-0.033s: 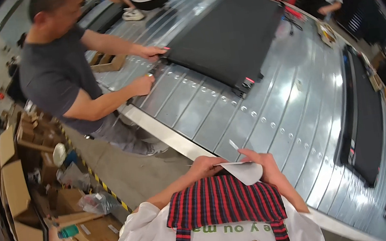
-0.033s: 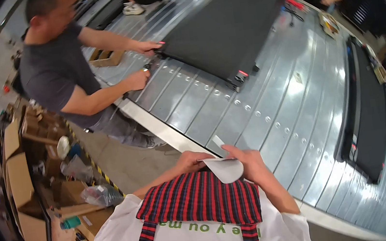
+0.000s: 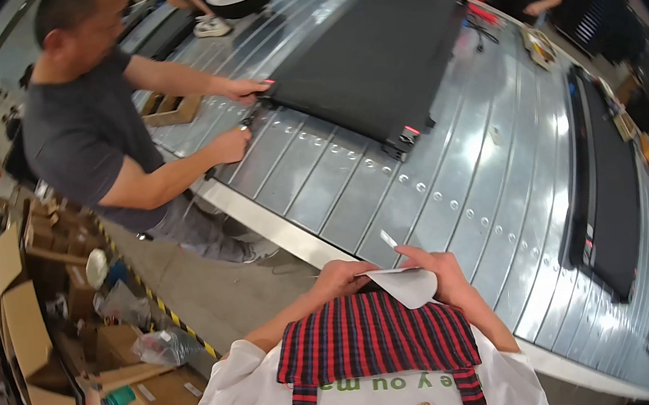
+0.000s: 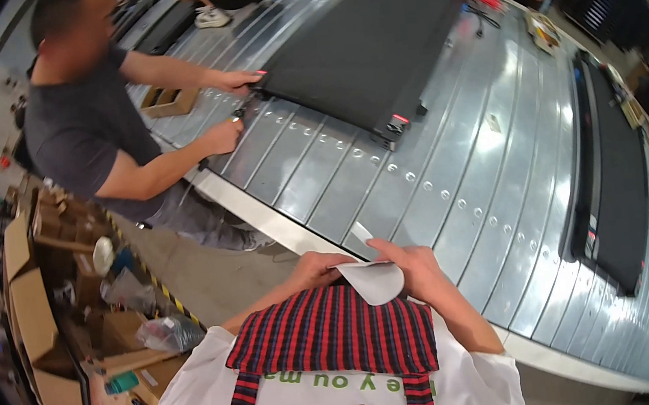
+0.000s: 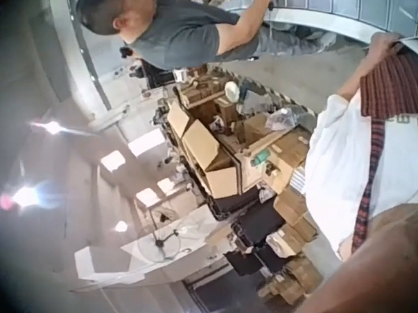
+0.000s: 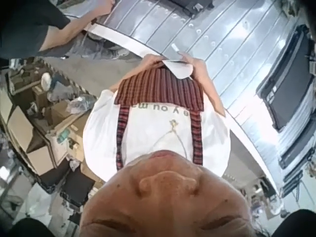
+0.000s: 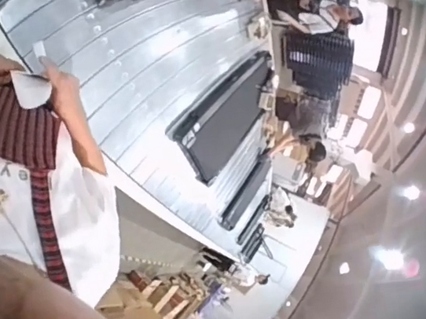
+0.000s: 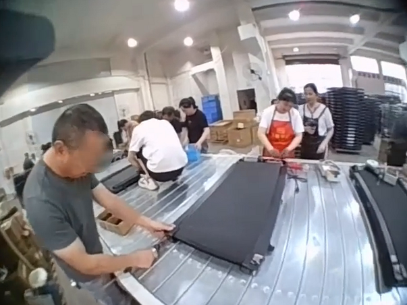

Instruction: Applying stickers and labels to treadmills on a factory assembly line.

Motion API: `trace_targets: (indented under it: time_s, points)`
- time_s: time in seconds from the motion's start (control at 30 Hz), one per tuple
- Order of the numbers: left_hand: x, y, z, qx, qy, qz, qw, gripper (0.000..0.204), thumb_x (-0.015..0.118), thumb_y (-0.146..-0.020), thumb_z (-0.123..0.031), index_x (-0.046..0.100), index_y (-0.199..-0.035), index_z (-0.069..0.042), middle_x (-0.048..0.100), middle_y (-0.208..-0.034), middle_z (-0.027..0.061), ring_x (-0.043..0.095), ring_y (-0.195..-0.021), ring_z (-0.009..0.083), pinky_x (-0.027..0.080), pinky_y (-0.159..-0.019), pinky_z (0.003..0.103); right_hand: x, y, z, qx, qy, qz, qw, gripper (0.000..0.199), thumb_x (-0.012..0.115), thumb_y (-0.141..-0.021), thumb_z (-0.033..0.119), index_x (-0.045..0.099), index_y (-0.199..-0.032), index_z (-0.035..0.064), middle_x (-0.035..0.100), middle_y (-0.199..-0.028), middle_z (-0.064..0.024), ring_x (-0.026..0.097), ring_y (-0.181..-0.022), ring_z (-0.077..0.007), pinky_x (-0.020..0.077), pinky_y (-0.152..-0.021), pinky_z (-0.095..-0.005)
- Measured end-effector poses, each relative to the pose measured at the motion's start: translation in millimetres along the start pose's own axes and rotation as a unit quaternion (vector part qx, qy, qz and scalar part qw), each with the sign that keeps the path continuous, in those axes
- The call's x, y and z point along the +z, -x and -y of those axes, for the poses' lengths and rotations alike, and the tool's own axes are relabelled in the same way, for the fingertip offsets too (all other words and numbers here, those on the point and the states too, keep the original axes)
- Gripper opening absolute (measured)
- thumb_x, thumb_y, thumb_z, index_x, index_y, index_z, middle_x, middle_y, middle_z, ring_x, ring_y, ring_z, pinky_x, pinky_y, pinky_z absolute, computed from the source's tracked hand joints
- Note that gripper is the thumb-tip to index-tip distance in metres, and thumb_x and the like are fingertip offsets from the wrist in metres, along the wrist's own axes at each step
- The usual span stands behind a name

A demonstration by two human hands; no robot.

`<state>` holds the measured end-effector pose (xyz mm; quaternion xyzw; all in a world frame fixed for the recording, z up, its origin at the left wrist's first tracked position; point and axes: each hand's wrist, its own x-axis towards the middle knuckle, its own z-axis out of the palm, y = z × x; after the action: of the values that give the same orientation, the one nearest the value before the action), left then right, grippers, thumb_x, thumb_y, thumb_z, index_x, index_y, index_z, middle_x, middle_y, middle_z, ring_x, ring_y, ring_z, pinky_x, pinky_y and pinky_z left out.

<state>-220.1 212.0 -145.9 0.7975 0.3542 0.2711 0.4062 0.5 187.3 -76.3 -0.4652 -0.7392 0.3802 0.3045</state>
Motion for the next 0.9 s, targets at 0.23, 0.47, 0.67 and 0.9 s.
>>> trace_targets:
  time_s: [0.23,0.47,0.67,0.9]
  points:
    - [-10.2,-13.7,29.1,-0.017,0.022,0.061,0.998,0.024,0.058,-0.072,-0.011,0.059,-0.095,-0.016,0.061,-0.078,0.0078,0.058,-0.069,0.0276,0.047,-0.058,0.033,14.4,-10.1,8.4,0.050,0.120,-0.026,0.991,0.049,0.059,-0.065,0.003,0.051,-0.111,0.0148,0.062,-0.081,-0.0107,0.060,-0.068,-0.0259,0.0470,-0.060,-0.0294]
    - [-20.6,-25.5,28.8,-0.009,0.057,0.081,0.995,0.022,0.057,-0.074,-0.010,0.058,-0.096,-0.015,0.060,-0.078,0.0099,0.057,-0.070,0.0290,0.046,-0.059,0.034,28.2,-10.2,-10.1,0.055,0.116,-0.068,0.989,0.046,0.061,-0.066,0.013,0.049,-0.110,0.0180,0.062,-0.076,-0.0095,0.059,-0.066,-0.0297,0.0465,-0.055,-0.0347]
    - [-26.2,-29.9,38.1,-0.001,0.045,0.070,0.997,0.020,0.057,-0.075,-0.011,0.058,-0.095,-0.016,0.059,-0.076,0.0094,0.056,-0.068,0.0297,0.044,-0.057,0.035,31.3,-20.8,-13.4,0.098,0.094,-0.059,0.989,0.046,0.057,-0.067,-0.002,0.053,-0.110,0.0141,0.061,-0.080,-0.0076,0.059,-0.069,-0.0174,0.0459,-0.064,-0.0245]
    - [-28.0,-27.1,46.3,-0.006,0.023,0.065,0.998,0.021,0.057,-0.074,-0.012,0.058,-0.095,-0.016,0.059,-0.075,0.0098,0.056,-0.068,0.0304,0.044,-0.056,0.035,34.8,-31.5,-8.6,0.072,0.102,-0.066,0.990,0.045,0.060,-0.065,0.001,0.054,-0.108,0.0144,0.061,-0.078,-0.0088,0.060,-0.069,-0.0215,0.0464,-0.063,-0.0260]
